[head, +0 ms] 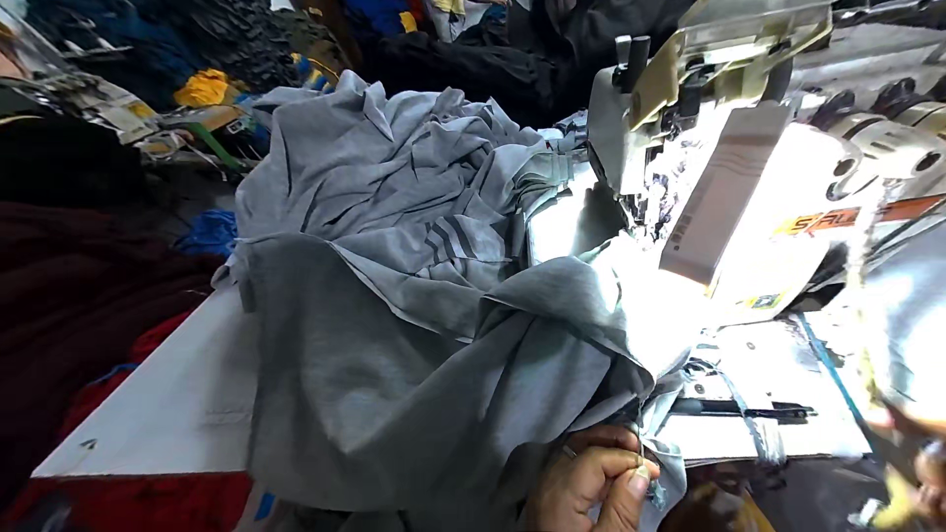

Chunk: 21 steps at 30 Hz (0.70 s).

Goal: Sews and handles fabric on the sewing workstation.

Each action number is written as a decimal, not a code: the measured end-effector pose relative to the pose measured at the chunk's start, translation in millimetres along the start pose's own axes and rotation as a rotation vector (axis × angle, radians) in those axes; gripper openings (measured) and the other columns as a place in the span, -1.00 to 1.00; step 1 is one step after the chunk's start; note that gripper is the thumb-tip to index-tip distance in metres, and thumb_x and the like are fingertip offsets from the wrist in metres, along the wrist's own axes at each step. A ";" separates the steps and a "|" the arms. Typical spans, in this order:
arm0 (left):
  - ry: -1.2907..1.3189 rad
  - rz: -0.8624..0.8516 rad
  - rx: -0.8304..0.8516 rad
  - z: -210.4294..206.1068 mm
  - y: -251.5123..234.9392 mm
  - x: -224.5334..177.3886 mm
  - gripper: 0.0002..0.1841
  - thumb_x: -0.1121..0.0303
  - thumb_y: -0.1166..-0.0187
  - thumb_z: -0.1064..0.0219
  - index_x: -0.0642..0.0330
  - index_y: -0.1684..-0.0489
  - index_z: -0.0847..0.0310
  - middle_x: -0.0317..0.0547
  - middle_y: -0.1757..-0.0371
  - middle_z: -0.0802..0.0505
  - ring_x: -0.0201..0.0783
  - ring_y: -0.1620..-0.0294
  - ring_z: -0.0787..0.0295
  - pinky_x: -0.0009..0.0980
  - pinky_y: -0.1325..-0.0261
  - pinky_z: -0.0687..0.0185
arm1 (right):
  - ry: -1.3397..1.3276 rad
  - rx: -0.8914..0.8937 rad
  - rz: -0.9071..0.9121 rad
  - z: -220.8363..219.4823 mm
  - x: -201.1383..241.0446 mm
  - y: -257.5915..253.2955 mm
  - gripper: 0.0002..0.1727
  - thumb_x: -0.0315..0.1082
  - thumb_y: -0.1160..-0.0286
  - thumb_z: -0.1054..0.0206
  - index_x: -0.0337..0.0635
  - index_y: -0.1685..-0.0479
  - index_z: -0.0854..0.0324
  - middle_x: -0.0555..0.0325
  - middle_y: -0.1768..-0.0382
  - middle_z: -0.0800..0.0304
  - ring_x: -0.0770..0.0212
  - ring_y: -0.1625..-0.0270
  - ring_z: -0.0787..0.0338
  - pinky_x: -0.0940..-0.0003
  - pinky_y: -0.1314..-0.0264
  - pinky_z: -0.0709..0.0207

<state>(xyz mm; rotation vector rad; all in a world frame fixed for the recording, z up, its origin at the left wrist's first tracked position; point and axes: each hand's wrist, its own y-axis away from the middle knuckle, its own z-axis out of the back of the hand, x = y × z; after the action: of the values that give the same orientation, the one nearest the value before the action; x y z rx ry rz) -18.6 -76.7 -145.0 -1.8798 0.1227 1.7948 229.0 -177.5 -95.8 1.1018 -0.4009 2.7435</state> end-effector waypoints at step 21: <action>0.010 -0.034 0.088 6.1 -5.4 10.3 -0.78 0.47 -0.64 -0.29 0.49 0.32 -0.74 -0.07 0.02 -0.86 -0.64 -0.21 -0.68 -0.69 -0.33 -0.53 | 0.353 0.082 0.346 -65.8 43.0 -14.6 -0.62 -0.16 -0.70 -0.30 -0.29 -0.18 -0.79 -0.12 0.40 -0.83 -0.03 0.41 -0.82 0.21 0.37 -0.63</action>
<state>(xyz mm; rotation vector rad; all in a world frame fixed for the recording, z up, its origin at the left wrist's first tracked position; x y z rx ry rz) -20.7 -66.5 -153.0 -1.8189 0.1702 1.7294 158.8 -141.6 -108.8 0.5831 -0.4676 3.1998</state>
